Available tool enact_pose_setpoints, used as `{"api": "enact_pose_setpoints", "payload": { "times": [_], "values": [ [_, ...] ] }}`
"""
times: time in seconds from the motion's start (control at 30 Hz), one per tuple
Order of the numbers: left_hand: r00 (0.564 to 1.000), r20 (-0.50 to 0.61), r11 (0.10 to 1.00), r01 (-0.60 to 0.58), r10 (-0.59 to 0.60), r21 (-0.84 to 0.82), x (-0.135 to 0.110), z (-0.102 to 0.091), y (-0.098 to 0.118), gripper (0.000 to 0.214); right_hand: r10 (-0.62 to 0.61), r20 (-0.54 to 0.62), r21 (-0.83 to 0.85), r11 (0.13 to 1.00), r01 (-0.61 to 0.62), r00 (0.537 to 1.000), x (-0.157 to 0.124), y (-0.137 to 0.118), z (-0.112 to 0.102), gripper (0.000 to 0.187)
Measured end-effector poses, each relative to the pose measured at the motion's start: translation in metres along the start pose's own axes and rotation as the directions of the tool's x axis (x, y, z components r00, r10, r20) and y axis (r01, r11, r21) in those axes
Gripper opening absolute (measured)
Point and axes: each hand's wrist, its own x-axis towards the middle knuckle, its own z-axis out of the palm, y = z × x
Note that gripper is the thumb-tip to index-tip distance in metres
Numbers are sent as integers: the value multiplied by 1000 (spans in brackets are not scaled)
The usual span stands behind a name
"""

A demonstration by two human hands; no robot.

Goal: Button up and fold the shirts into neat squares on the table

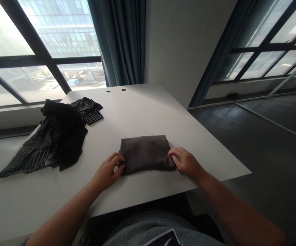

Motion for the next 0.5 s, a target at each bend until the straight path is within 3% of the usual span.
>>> {"api": "enact_pose_setpoints", "payload": {
  "times": [0.07,0.1,0.17,0.27,0.4,0.5],
  "values": [
    [966,-122,970,236,-228,51,8,8,-5,31,119,-116,-98,987,-131,986,6,1,11,23],
    [950,-132,952,295,-283,81,14,11,-7,34,186,-153,-132,969,-207,971,9,3,18,30],
    [947,-71,939,320,-313,128,25,18,-8,36,304,-142,-151,934,-324,942,14,6,31,50],
    [927,17,922,372,-375,105,40,23,-4,42,369,-14,-97,925,-368,929,20,10,42,68],
    [921,36,921,389,-388,-20,49,22,0,45,349,-17,-101,932,-349,937,21,11,38,68],
    [898,12,891,438,-440,-124,49,17,-7,46,408,-56,-127,902,-412,911,19,10,29,63]
  ]
}}
